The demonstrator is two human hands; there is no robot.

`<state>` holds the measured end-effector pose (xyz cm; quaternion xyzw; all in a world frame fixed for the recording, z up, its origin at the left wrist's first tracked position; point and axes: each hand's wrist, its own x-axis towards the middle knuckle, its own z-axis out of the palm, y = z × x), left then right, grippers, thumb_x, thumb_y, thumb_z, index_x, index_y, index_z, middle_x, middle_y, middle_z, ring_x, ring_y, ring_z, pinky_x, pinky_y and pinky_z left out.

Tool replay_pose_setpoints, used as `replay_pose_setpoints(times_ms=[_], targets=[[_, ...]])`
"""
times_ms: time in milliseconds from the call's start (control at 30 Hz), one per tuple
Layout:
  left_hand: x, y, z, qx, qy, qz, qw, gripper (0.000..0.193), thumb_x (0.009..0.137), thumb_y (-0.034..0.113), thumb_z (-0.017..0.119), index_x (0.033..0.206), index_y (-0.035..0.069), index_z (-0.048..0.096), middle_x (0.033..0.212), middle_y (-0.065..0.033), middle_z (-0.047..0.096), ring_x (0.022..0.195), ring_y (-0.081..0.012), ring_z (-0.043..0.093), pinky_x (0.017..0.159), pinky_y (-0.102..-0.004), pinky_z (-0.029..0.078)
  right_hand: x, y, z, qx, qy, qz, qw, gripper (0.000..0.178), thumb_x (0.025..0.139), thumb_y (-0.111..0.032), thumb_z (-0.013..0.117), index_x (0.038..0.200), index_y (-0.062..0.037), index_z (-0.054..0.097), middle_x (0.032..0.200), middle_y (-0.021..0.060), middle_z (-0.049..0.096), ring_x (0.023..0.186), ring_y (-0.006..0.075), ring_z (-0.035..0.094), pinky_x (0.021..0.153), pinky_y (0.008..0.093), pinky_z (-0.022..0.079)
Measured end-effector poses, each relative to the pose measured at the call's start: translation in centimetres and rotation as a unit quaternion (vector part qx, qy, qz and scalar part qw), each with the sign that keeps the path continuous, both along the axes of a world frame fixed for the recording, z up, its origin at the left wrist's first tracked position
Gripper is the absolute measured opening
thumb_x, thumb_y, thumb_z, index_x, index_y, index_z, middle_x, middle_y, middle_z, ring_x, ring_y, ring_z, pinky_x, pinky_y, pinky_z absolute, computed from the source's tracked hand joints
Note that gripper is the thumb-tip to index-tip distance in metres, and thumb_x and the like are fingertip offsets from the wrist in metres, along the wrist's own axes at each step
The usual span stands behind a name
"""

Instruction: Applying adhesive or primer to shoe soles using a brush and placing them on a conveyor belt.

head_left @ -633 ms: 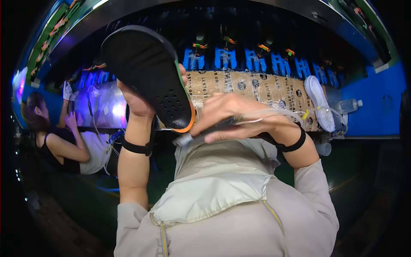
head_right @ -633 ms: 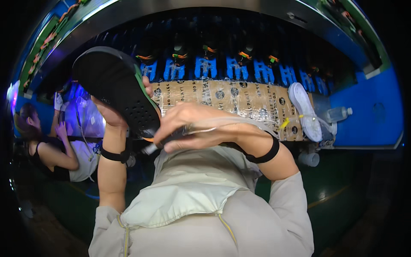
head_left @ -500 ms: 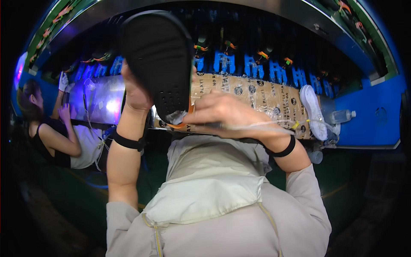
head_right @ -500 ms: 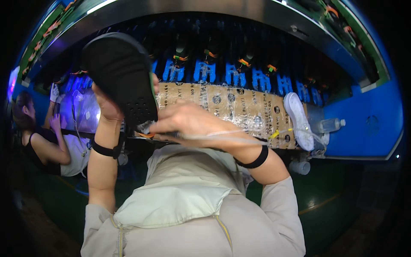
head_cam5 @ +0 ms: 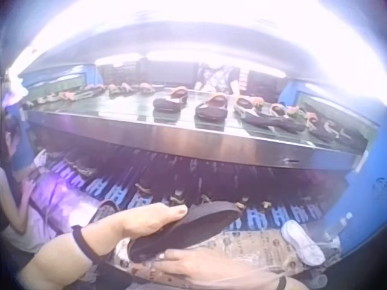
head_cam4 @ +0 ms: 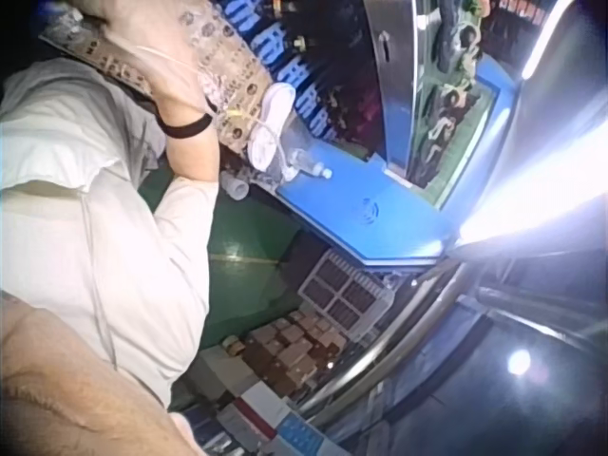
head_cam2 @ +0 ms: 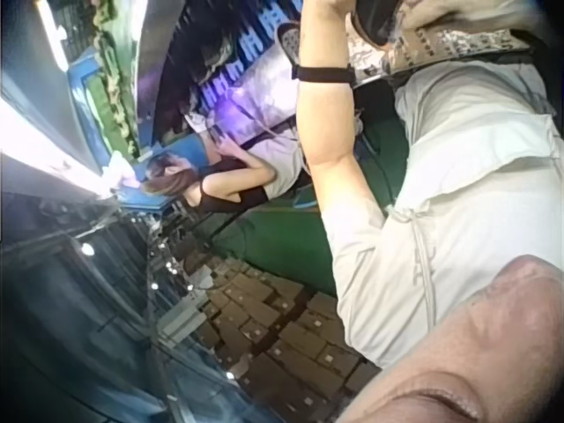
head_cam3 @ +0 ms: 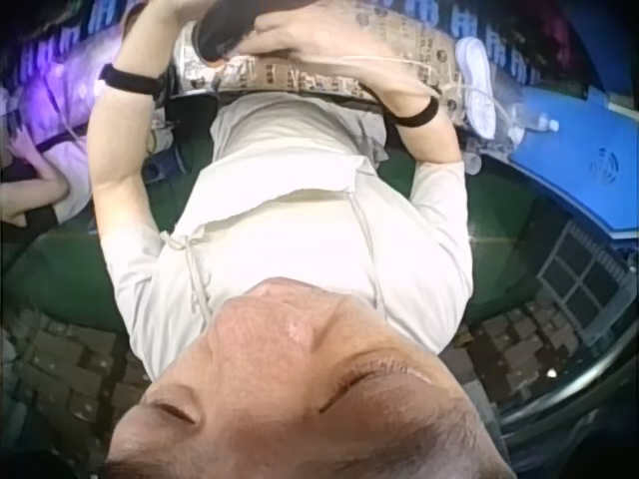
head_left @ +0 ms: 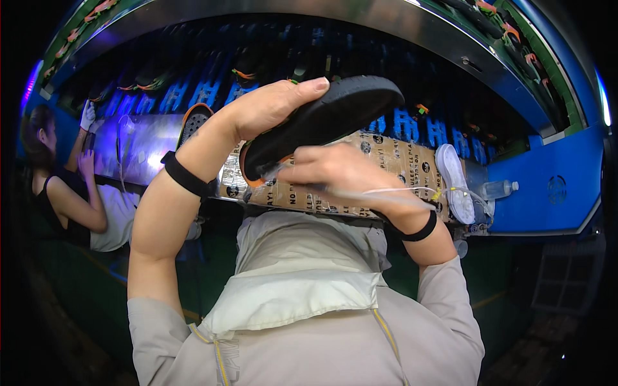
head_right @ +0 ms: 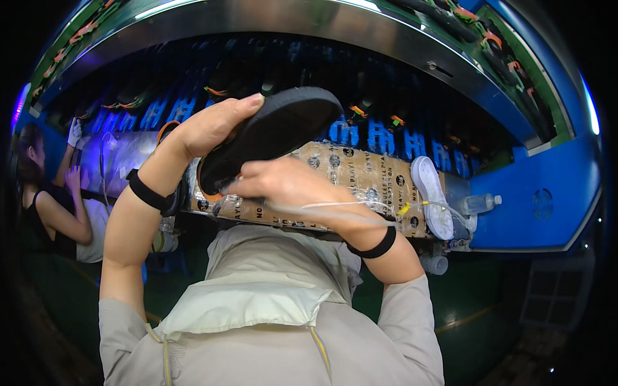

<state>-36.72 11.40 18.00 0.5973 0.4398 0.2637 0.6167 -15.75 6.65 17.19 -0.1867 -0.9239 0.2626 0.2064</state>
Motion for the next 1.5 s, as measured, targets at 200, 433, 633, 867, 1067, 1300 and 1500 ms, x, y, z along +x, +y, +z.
replay_pose_setpoints(times_ms=[200,433,633,867,1067,1300,1500], targets=[[1.0,0.6,0.7,0.014,0.087,-0.038,0.995,0.072,0.104,0.065,0.049,0.104,-0.001,0.079,0.088,-0.0073,0.074,0.081,-0.0130,0.065,0.077,-0.0298,0.053,0.0,0.6,0.1,-0.022,0.002,0.008,1.000,0.035,0.085,-0.011,0.079,0.120,-0.0133,0.075,0.091,0.0076,0.066,0.084,0.0325,0.068,0.076,0.0434,0.056],[-3.6,0.8,-4.5,0.019,0.014,0.091,0.996,0.076,0.107,0.067,0.040,0.121,0.000,0.074,0.106,-0.0077,0.074,0.091,-0.0133,0.064,0.086,-0.0295,0.052,1.0,0.4,-0.8,-0.077,0.033,0.087,0.993,0.033,0.088,-0.011,0.077,0.121,-0.0091,0.076,0.096,0.0100,0.071,0.087,0.0299,0.068,0.076,0.0390,0.055],[-8.6,-6.5,-9.7,-0.035,-0.466,0.252,0.847,0.081,0.106,0.069,0.027,0.157,0.007,0.044,0.151,-0.0192,0.054,0.137,-0.0375,0.055,0.114,-0.0583,0.044,4.6,0.6,-4.8,-0.226,0.211,-0.187,0.932,0.025,0.085,-0.002,0.073,0.110,-0.0004,0.077,0.098,0.0067,0.076,0.080,0.0110,0.066,0.074,0.0266,0.053],[-10.1,-14.2,-17.2,-0.325,-0.555,0.110,0.757,0.100,0.100,0.074,0.034,0.163,-0.003,0.023,0.154,-0.0474,0.032,0.137,-0.0637,0.044,0.095,-0.0711,0.054,3.7,0.7,-10.5,-0.405,0.316,-0.280,0.811,0.017,0.090,-0.005,0.072,0.106,-0.0013,0.076,0.087,0.0005,0.070,0.078,0.0059,0.059,0.070,0.0241,0.048],[-5.9,-12.6,-19.0,-0.355,-0.569,0.087,0.737,0.090,0.103,0.069,0.027,0.161,0.000,0.031,0.148,-0.0381,0.048,0.129,-0.0521,0.057,0.088,-0.0598,0.061,-0.5,2.2,-9.8,-0.387,0.179,-0.349,0.834,0.026,0.086,-0.027,0.073,0.101,-0.0061,0.077,0.085,0.0029,0.072,0.077,0.0099,0.064,0.071,0.0277,0.051],[-1.0,-11.9,-19.2,-0.322,-0.564,0.124,0.750,0.079,0.095,0.050,0.047,0.156,0.000,0.042,0.150,-0.0312,0.051,0.139,-0.0536,0.049,0.114,-0.0701,0.038,-3.1,5.4,-10.9,-0.207,0.268,-0.426,0.839,0.023,0.088,-0.026,0.070,0.096,-0.0046,0.073,0.085,0.0164,0.074,0.079,0.0328,0.073,0.073,0.0386,0.057],[-0.1,-11.1,-19.0,-0.222,-0.558,0.184,0.778,0.074,0.091,0.039,0.056,0.155,0.003,0.046,0.154,-0.0235,0.051,0.142,-0.0401,0.050,0.123,-0.0549,0.035,-3.9,2.3,-9.7,-0.124,0.263,-0.317,0.903,0.020,0.087,-0.016,0.073,0.102,-0.0034,0.074,0.092,0.0162,0.075,0.086,0.0296,0.073,0.078,0.0385,0.056]])
